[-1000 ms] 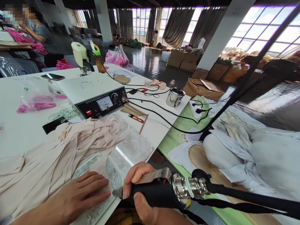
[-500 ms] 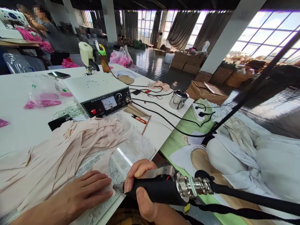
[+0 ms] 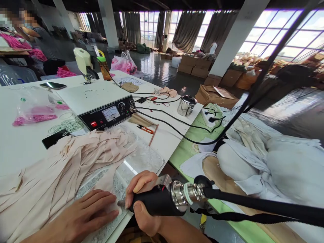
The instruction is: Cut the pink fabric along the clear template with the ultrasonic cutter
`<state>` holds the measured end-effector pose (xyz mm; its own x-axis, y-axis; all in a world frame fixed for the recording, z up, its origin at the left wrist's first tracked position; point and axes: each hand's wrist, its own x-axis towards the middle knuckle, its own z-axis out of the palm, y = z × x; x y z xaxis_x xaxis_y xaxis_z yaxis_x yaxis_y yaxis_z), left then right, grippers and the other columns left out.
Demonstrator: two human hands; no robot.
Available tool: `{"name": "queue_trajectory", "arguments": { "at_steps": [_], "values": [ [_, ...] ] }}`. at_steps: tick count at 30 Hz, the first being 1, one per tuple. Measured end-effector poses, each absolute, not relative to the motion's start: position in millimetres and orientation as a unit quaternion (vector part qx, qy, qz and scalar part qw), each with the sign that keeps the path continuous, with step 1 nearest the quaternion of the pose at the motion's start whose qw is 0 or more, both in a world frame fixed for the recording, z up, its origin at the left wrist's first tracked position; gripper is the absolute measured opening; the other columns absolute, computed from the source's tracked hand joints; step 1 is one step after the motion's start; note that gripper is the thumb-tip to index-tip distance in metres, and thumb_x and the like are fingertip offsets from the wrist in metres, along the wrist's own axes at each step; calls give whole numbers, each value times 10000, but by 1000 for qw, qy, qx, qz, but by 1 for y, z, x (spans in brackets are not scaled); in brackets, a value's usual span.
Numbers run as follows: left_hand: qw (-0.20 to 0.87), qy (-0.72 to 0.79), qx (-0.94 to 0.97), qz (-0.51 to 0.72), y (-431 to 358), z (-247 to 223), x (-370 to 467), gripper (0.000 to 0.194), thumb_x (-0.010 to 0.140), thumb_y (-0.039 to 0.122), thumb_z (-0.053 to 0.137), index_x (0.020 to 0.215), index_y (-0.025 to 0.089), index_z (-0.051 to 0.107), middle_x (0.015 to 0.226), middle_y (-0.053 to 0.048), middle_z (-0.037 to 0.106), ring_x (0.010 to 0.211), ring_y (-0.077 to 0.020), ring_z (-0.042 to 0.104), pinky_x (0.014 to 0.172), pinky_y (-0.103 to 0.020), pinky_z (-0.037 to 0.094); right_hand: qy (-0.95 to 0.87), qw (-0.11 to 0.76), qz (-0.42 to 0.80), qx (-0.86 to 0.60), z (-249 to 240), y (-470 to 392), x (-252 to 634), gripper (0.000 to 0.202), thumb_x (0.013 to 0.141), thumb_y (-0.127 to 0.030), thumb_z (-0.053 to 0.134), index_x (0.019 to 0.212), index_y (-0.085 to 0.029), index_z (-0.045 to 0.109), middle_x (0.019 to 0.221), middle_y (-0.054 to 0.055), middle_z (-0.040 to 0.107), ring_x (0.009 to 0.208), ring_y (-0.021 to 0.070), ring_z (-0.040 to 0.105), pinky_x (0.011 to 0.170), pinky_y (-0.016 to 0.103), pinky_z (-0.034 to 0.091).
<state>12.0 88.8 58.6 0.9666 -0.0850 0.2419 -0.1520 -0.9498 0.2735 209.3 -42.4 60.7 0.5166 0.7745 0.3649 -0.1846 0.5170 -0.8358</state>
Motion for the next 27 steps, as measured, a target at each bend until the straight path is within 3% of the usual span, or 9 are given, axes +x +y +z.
{"name": "queue_trajectory", "arguments": {
  "at_steps": [3,9,15,20,27],
  "values": [
    [158,-58,979,113,88,60,12,526,957,-10,335,1359,220,585,1277,-123,637,1199,-274,562,1055,-479,453,-415,790,286,-349,69,-43,208,186,880,-441,593,961,-297,508,870,-3,564,476,97,486,464,288,443],
    [92,-116,988,55,99,67,12,496,1002,57,353,1452,186,516,1321,-117,644,1285,-270,537,1108,-457,425,-387,776,316,-385,74,-47,206,276,843,-533,638,910,-292,521,778,10,566,490,136,488,440,307,475],
    [52,-120,990,52,102,67,9,510,1032,70,308,1492,203,484,1386,-102,618,1341,-263,506,1122,-453,409,-396,785,319,-354,74,-46,205,229,872,-475,628,953,-286,529,812,22,587,509,129,490,471,297,464],
    [93,-98,988,81,95,68,11,468,1034,71,338,1424,209,555,1337,-107,650,1297,-266,541,1088,-448,447,-416,779,313,-348,74,-45,209,167,896,-408,604,997,-298,530,806,17,589,527,134,489,485,295,458],
    [140,-51,982,113,87,61,10,438,1032,90,333,1348,206,614,1296,-115,662,1271,-280,541,1094,-478,425,-399,800,291,-341,69,-35,208,190,886,-431,616,1001,-299,542,865,17,572,534,128,509,494,306,457]
  ]
}}
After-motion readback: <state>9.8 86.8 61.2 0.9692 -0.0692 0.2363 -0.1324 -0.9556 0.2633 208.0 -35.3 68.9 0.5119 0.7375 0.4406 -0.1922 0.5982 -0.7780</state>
